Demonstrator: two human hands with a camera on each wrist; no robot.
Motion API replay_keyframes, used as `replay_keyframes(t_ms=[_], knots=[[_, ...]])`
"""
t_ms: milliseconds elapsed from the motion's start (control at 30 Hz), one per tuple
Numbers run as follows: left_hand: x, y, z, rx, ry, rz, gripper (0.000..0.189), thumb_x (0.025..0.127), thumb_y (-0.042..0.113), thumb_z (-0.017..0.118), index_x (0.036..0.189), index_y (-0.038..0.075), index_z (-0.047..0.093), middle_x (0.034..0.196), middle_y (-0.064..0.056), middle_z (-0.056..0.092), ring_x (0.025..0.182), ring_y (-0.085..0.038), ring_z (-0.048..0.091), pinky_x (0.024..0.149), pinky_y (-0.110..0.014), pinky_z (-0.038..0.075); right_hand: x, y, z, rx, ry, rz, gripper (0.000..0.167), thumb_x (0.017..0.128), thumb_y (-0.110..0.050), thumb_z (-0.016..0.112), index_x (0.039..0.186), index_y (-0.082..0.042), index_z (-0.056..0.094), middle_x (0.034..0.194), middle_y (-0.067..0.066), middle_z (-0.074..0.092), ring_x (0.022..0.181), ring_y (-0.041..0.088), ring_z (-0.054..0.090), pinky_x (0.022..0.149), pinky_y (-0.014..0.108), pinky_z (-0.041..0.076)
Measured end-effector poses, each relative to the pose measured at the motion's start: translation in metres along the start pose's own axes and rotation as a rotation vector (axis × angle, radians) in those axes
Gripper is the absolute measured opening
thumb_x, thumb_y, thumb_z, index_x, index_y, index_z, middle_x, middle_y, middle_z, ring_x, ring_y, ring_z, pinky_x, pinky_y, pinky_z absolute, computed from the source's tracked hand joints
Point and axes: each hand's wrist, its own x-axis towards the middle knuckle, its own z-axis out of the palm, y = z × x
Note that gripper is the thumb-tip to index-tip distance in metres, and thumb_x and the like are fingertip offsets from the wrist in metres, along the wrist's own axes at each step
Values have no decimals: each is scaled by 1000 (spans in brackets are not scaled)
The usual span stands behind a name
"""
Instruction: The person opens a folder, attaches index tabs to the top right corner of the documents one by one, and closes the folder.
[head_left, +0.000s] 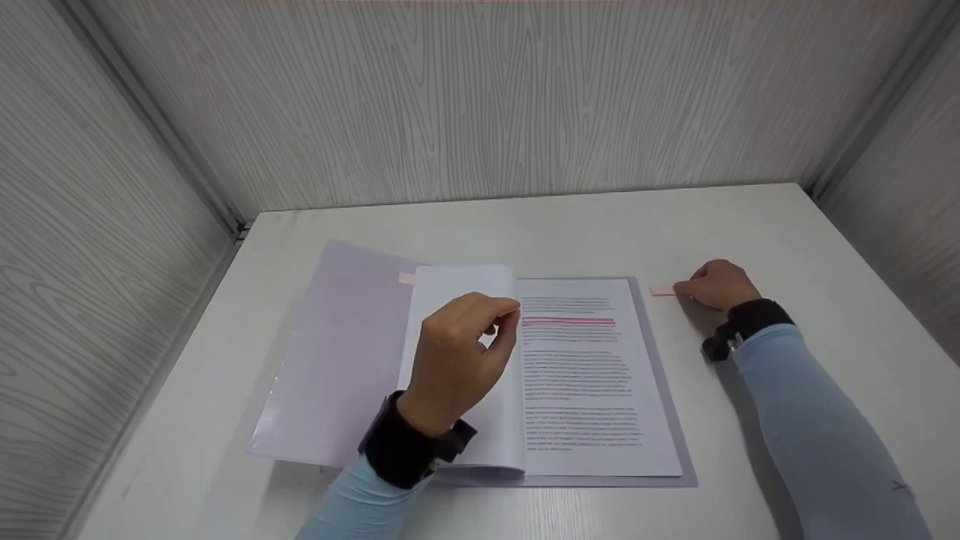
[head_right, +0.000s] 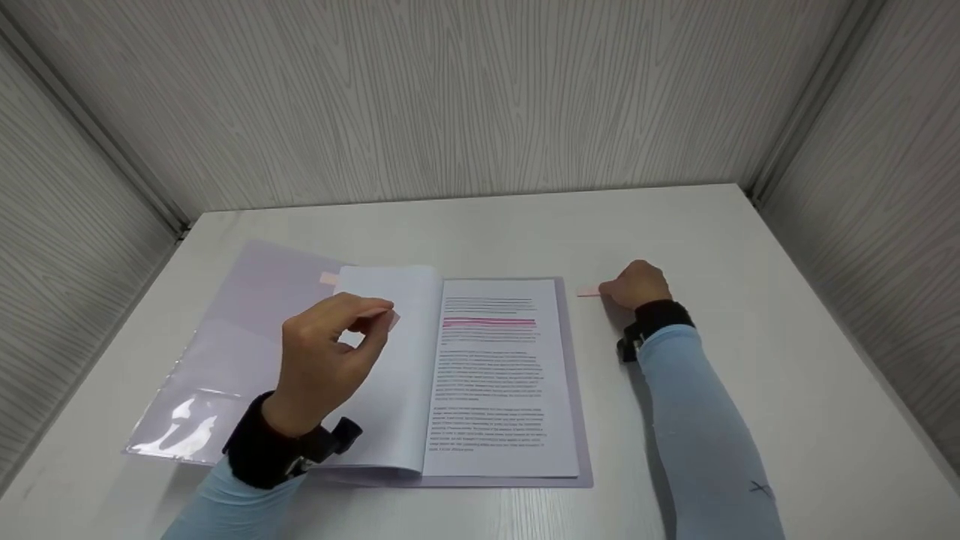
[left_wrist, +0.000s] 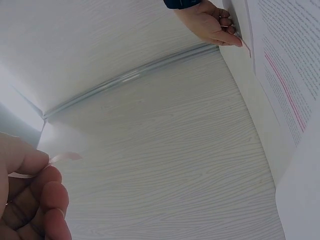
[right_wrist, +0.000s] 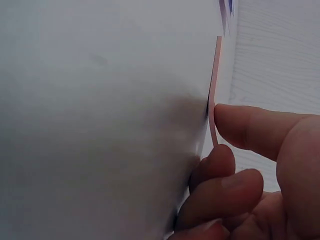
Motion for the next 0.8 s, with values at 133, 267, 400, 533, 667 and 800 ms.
replay_keyframes(t_ms=[133,267,400,533,667,800], knots=[[0,0,0,-1,-12,1,11,82,-3,64,85,5,71,74,0,65,63,-7,55,59,-16,46,-1,-2,0,1,1,12,57,89,-37,61,114,14,53,101,24,56,85,31,54,63,31,45],[0,1,1,-5,-15,4,11,82,-3,65,85,5,71,74,-1,65,63,-8,55,59,-16,47,0,-1,1,-26,5,4,56,89,-38,60,109,14,57,95,22,58,80,29,54,61,30,45],[-1,1,3,-11,-16,12,11,82,-3,65,84,6,71,73,0,66,63,-8,56,59,-16,47,-6,-7,-2,-75,76,-32,57,90,-38,55,105,17,54,93,28,58,77,34,56,61,39,47],[-2,1,4,-4,-32,23,10,82,-2,65,86,5,71,73,0,65,63,-8,56,59,-17,47,-29,-35,-12,-68,123,-117,64,95,-44,49,119,16,46,109,34,55,91,42,56,72,50,47],[-4,0,4,30,-68,19,11,82,-1,65,90,5,72,72,0,64,63,-9,56,57,-19,46,-71,-84,-14,45,164,-337,51,96,-47,50,114,0,56,93,18,61,76,30,57,63,41,46],[-5,0,5,97,-136,19,14,83,1,65,92,5,74,68,-1,60,59,-10,51,52,-20,43,-126,-131,3,158,281,-742,23,98,-31,56,92,-10,62,65,-1,52,54,14,45,47,26,37]])
